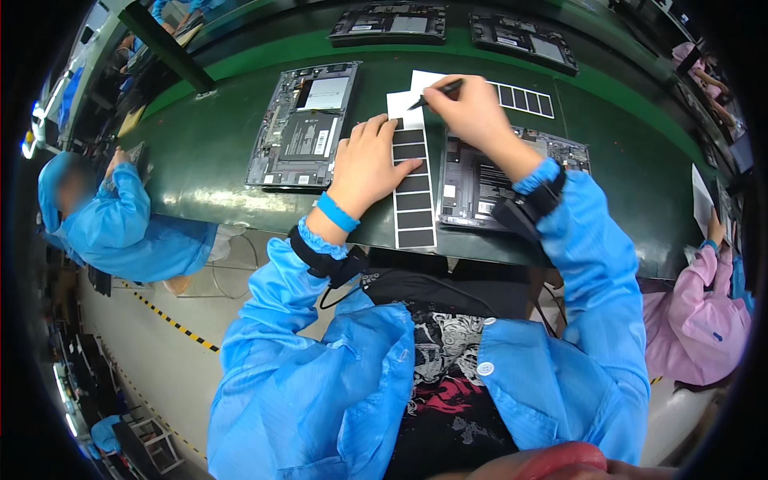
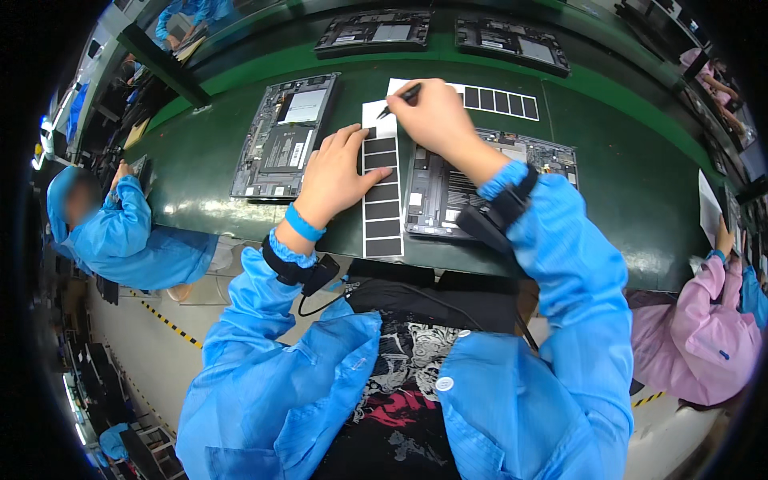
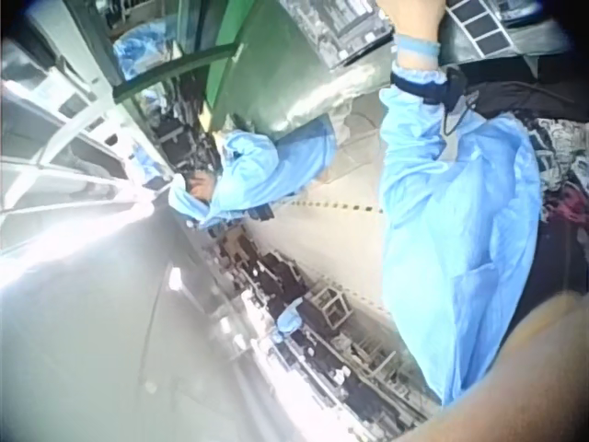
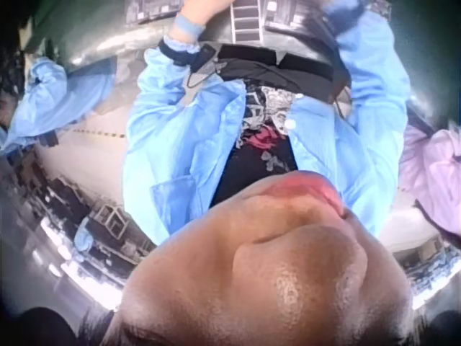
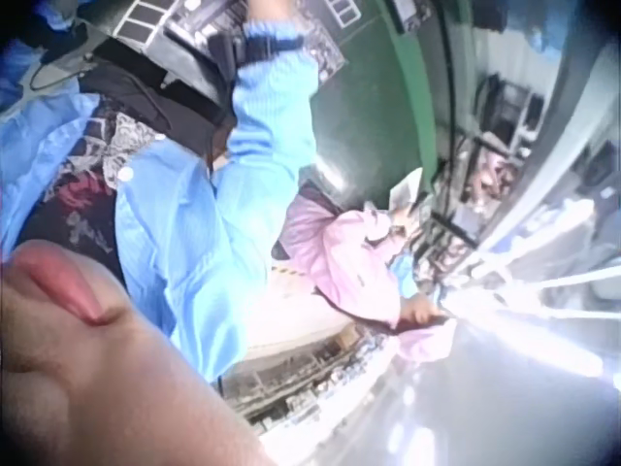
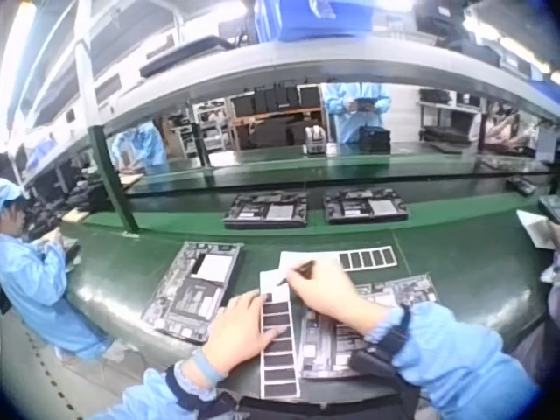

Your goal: Assembling internal components and applying adhesive strips to an electronic tablet device on a production line.

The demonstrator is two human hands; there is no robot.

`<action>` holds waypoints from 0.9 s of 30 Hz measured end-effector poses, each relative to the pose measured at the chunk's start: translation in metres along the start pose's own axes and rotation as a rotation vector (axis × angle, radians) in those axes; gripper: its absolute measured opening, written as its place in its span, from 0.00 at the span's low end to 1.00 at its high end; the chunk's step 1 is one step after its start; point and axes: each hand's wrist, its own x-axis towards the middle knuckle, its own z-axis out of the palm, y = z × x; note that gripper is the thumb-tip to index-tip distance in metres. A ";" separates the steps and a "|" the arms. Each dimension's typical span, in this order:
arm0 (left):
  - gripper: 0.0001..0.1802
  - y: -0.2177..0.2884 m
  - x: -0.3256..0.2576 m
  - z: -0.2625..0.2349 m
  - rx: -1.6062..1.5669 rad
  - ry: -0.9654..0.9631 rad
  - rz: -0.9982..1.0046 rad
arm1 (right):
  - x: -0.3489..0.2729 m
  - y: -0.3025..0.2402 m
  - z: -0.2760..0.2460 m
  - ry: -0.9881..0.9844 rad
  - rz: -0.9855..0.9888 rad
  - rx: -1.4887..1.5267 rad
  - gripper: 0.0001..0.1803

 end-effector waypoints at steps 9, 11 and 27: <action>0.36 -0.003 0.004 0.002 0.075 -0.106 -0.008 | 0.013 0.017 0.017 0.001 0.065 -0.110 0.13; 0.32 -0.005 0.005 0.008 0.083 -0.067 0.009 | 0.011 0.020 0.018 -0.006 0.061 -0.095 0.13; 0.36 0.003 0.008 0.013 0.241 -0.044 0.019 | 0.007 0.028 0.016 -0.006 0.009 0.224 0.10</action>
